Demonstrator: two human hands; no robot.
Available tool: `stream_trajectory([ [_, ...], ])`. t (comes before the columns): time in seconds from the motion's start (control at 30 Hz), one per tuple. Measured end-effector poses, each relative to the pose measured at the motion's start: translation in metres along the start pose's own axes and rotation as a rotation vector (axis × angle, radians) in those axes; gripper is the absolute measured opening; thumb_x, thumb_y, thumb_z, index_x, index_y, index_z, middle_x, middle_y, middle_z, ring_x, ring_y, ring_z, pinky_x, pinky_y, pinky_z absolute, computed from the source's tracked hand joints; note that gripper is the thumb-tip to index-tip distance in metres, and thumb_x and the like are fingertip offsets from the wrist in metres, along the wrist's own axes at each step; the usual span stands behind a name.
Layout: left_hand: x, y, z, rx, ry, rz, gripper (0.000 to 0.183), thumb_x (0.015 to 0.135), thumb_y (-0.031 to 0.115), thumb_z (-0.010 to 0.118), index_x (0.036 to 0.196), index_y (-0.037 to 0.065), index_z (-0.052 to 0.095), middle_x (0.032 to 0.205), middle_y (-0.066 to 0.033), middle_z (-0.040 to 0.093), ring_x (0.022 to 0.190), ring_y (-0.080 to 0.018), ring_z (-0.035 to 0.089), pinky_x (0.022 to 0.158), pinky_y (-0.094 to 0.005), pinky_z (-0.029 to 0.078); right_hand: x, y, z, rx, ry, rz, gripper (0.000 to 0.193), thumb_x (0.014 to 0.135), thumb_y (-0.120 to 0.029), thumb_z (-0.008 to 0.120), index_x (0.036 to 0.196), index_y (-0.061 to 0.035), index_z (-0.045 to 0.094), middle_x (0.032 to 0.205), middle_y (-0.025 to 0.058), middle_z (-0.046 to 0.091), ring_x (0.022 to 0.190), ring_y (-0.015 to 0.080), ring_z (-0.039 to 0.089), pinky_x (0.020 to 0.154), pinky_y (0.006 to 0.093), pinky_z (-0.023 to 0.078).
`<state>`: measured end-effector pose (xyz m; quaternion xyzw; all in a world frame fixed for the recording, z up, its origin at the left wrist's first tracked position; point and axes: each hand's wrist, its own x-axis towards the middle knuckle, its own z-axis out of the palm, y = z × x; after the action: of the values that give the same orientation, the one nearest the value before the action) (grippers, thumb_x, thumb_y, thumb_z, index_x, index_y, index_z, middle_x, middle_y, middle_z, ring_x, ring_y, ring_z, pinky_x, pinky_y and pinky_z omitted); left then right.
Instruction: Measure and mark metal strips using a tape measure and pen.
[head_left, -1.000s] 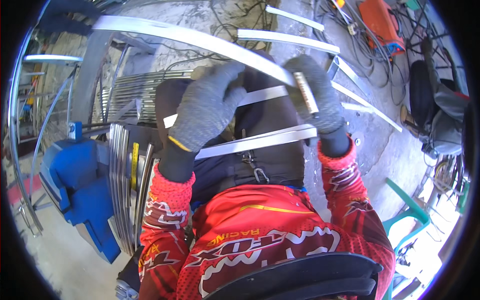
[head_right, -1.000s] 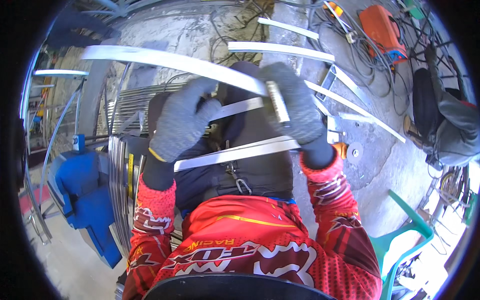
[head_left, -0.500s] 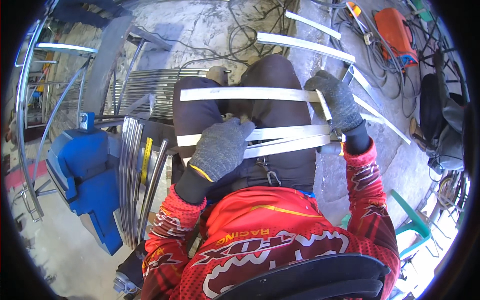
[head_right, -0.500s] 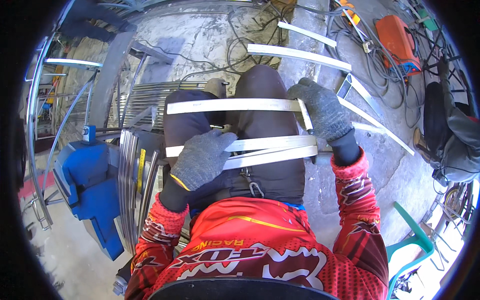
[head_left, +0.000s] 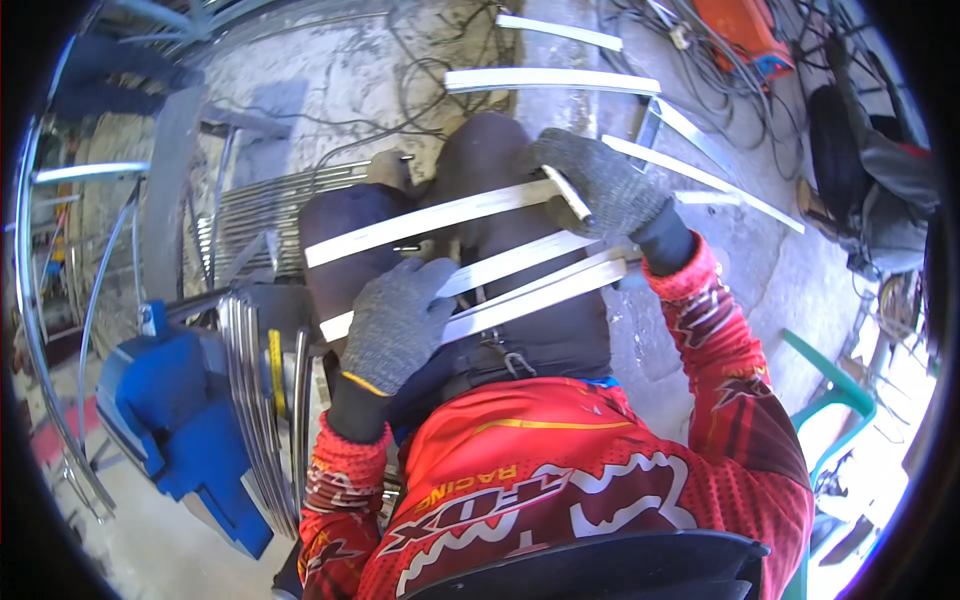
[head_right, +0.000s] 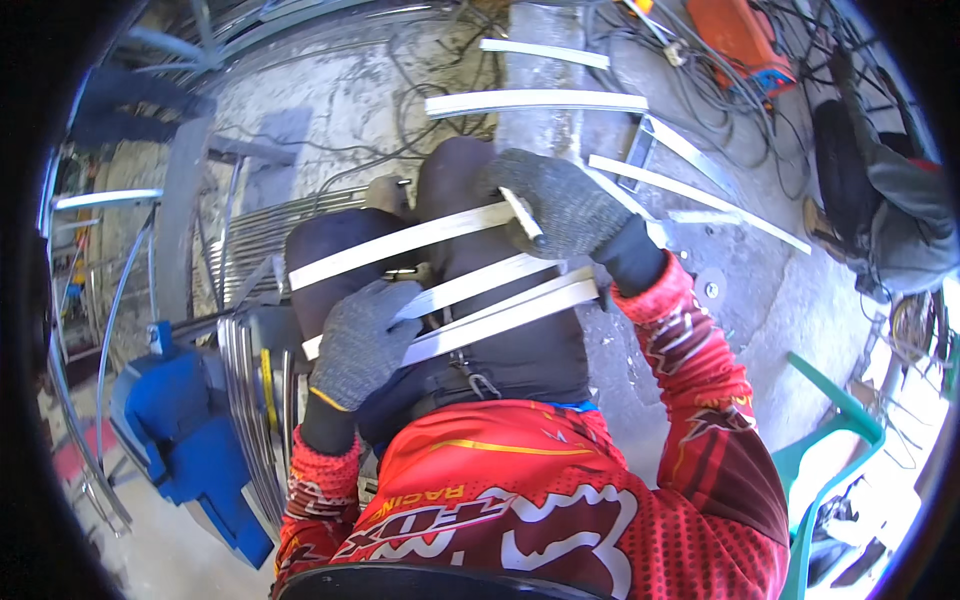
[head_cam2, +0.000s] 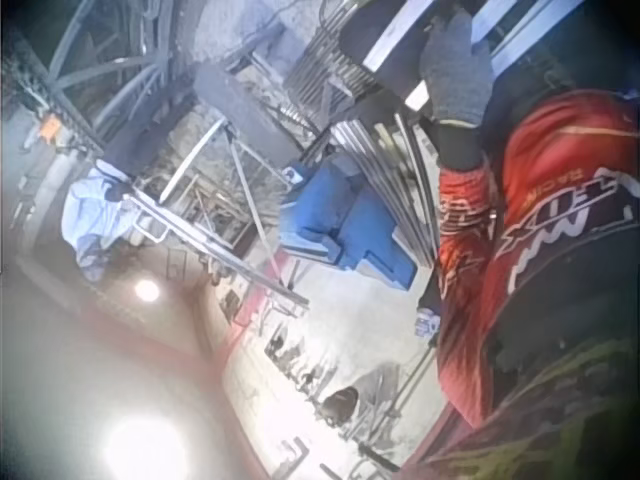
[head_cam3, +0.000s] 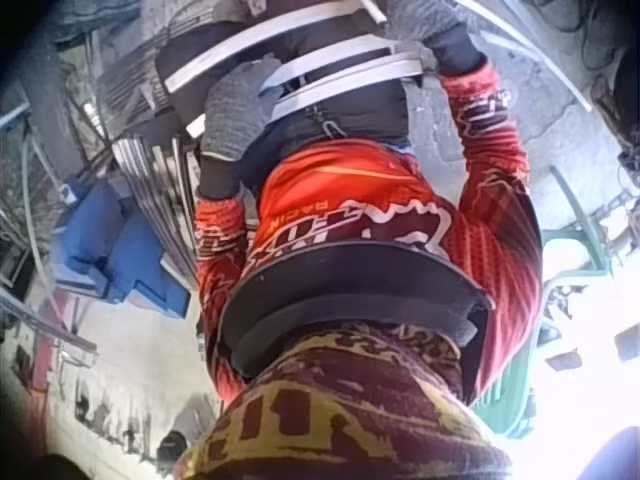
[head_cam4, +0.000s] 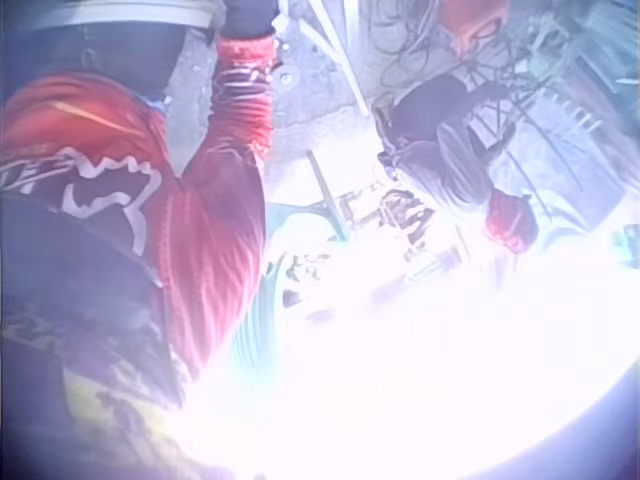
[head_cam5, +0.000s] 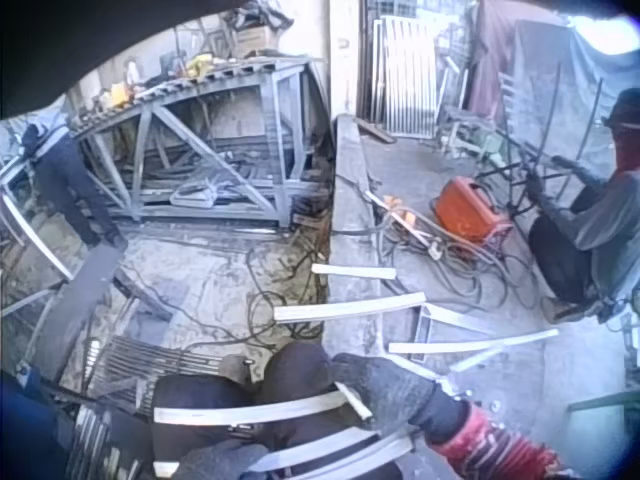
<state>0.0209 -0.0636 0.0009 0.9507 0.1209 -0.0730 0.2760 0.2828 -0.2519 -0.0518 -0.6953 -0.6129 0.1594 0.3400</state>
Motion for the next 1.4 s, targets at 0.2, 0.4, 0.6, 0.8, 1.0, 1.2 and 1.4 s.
stream_trajectory([
  [0.2,0.002,-0.012,-0.028,-0.227,0.075,0.035,0.033,0.085,0.013,0.074,0.115,0.002,0.069,0.106,-0.0192,0.072,0.098,-0.0369,0.07,0.087,-0.0444,0.055,-0.013,0.013,-0.016,0.245,0.388,0.22,0.028,0.096,-0.013,0.069,0.122,-0.0034,0.065,0.114,0.0121,0.071,0.103,0.0238,0.068,0.091,0.035,0.054],
  [0.4,0.009,-0.05,-0.062,0.007,0.272,0.064,0.037,0.085,0.007,0.072,0.121,0.004,0.068,0.111,-0.0196,0.069,0.101,-0.0376,0.068,0.087,-0.0435,0.054,-0.074,0.033,-0.047,0.306,0.606,0.414,0.023,0.103,-0.017,0.062,0.118,-0.001,0.068,0.104,0.0077,0.071,0.086,0.0115,0.066,0.077,0.0278,0.054],
  [0.6,0.02,-0.05,-0.037,0.147,0.079,-0.034,0.044,0.081,0.014,0.074,0.123,0.002,0.067,0.119,-0.0224,0.068,0.108,-0.04,0.065,0.094,-0.0459,0.052,-0.115,0.031,-0.029,0.088,0.614,0.439,0.025,0.094,-0.003,0.068,0.119,-0.0022,0.067,0.108,0.009,0.071,0.1,0.0194,0.067,0.088,0.0334,0.055],
  [0.8,0.013,-0.049,-0.03,0.129,0.107,-0.031,0.041,0.083,0.014,0.074,0.121,0.003,0.068,0.117,-0.0216,0.068,0.11,-0.0419,0.064,0.094,-0.0475,0.051,-0.164,0.066,0.003,-0.095,0.36,0.686,0.044,0.084,-0.011,0.077,0.125,-0.0066,0.064,0.118,0.015,0.07,0.111,0.0292,0.068,0.096,0.0408,0.053],
  [1.0,0.012,-0.04,-0.028,0.095,0.145,-0.026,0.039,0.084,0.015,0.073,0.122,0.007,0.069,0.111,-0.021,0.067,0.101,-0.0407,0.067,0.088,-0.0476,0.053,-0.173,0.099,0.071,-0.261,0.152,0.763,0.06,0.075,-0.017,0.082,0.13,-0.0134,0.059,0.122,0.0175,0.067,0.113,0.0406,0.065,0.095,0.0511,0.053],
  [1.2,0.003,-0.059,-0.027,0.255,0.161,0.055,0.039,0.085,0.019,0.073,0.123,0.009,0.07,0.112,-0.0237,0.068,0.102,-0.0417,0.067,0.09,-0.0497,0.053,-0.153,0.117,0.093,-0.415,0.076,0.911,0.066,0.074,-0.011,0.078,0.136,-0.0183,0.055,0.133,0.0165,0.059,0.12,0.0408,0.059,0.099,0.0522,0.051],
  [1.4,0.004,-0.049,-0.033,0.152,0.056,-0.071,0.039,0.084,0.017,0.072,0.123,0.011,0.068,0.107,-0.0217,0.067,0.099,-0.0427,0.066,0.086,-0.0505,0.053,-0.142,0.136,0.092,-0.34,-0.067,0.845,0.067,0.072,-0.016,0.082,0.134,-0.017,0.055,0.131,0.0172,0.059,0.122,0.0422,0.058,0.101,0.0528,0.05],
])
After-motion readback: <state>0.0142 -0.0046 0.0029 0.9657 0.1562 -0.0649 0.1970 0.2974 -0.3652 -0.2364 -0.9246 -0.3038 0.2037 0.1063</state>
